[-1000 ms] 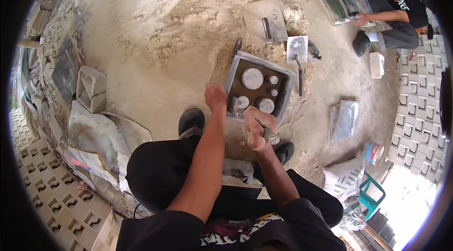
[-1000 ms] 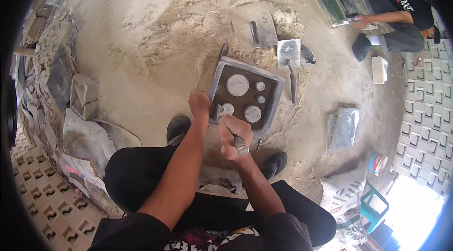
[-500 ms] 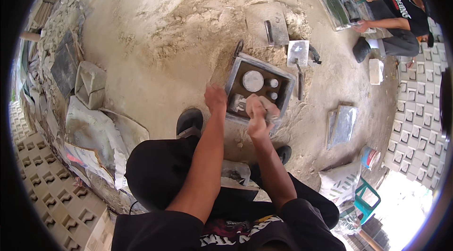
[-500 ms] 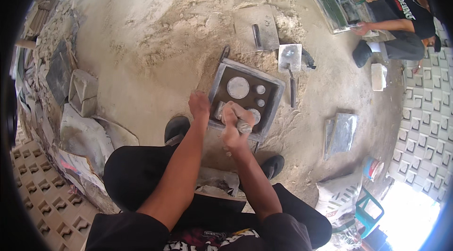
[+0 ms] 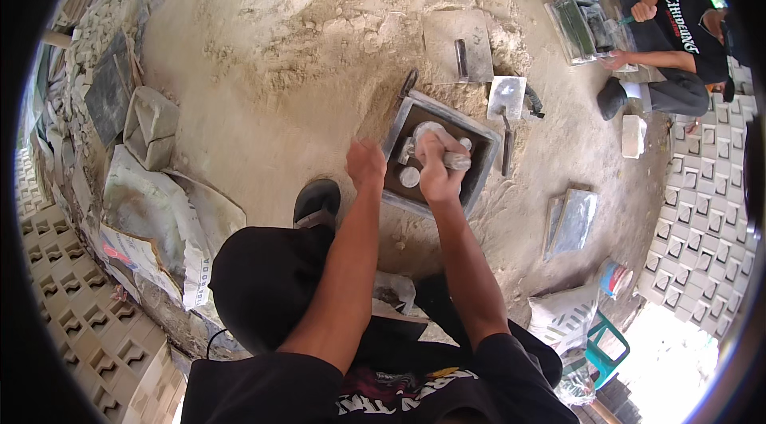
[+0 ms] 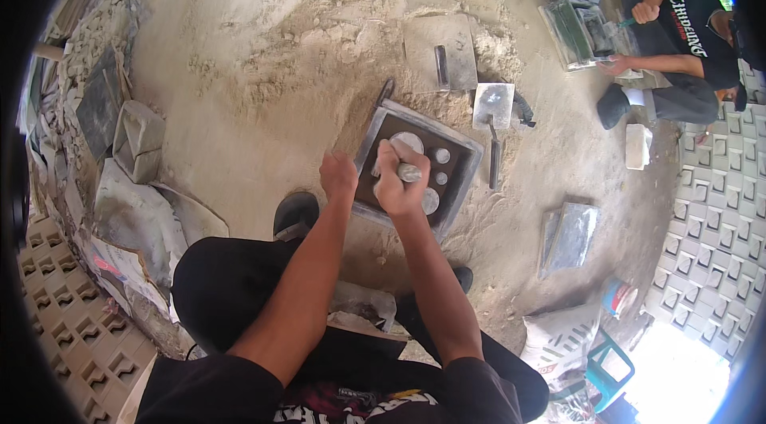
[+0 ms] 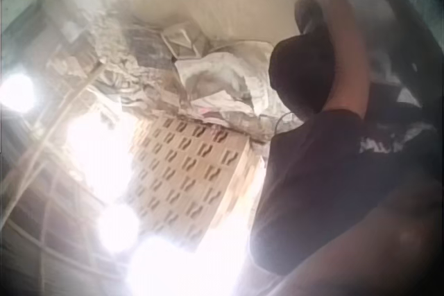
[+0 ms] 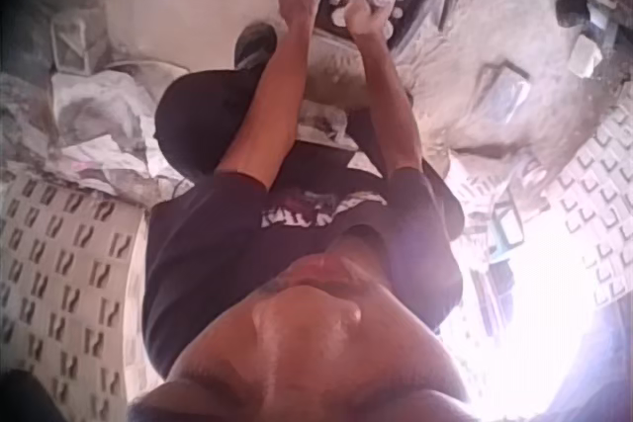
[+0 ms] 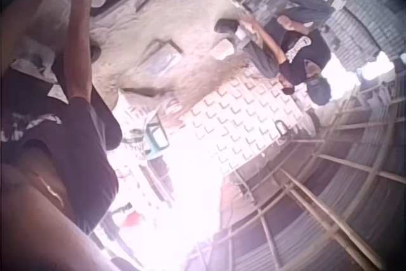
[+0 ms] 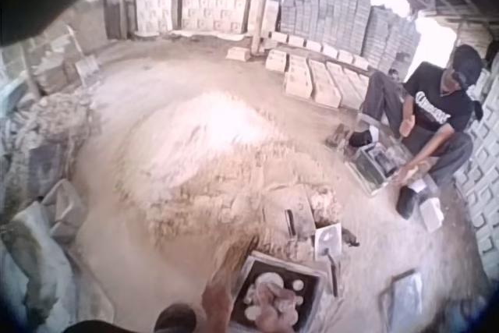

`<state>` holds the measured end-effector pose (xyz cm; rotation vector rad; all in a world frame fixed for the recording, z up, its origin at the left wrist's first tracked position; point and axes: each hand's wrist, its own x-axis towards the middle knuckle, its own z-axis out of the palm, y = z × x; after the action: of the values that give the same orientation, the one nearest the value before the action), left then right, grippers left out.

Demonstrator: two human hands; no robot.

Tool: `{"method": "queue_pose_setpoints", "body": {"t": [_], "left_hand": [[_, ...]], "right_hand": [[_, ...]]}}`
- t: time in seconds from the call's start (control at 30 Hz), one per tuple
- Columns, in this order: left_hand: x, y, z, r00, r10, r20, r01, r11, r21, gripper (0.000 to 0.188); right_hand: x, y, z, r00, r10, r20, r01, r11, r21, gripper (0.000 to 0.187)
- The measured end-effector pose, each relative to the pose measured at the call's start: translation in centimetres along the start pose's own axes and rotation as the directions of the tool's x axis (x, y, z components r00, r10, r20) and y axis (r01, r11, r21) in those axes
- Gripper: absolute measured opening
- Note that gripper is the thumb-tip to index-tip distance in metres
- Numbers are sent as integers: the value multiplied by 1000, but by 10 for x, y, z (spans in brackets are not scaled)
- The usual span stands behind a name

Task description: The person uses a wooden board to scoop sand and concrete mix into a metal mold, smoothing the surface and packing the material into circular indentations.

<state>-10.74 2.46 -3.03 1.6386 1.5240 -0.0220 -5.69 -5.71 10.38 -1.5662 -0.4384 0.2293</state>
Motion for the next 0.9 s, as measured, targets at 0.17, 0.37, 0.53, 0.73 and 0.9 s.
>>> {"method": "queue_pose_setpoints", "body": {"t": [0.17,0.37,0.53,0.73,0.9], "left_hand": [[-1,-6,-1,999,-5,34,4,1000,29,49],[2,-1,-2,1000,17,-1,-16,1000,16,48],[-1,-1,0,999,30,-32,-30,1000,-2,47],[6,-2,2,999,-1,50,-4,997,83,45],[-1,1,-4,999,-34,11,34,999,34,48]], "right_hand": [[-4,20,-4,995,-97,-6,97,995,-33,32],[31,-1,2,994,76,82,-78,997,17,38],[39,0,-5,966,138,218,-135,990,-26,41],[24,-2,-18,939,-101,328,91,995,45,50],[26,-25,-30,899,-80,431,-2,982,186,48]]}}
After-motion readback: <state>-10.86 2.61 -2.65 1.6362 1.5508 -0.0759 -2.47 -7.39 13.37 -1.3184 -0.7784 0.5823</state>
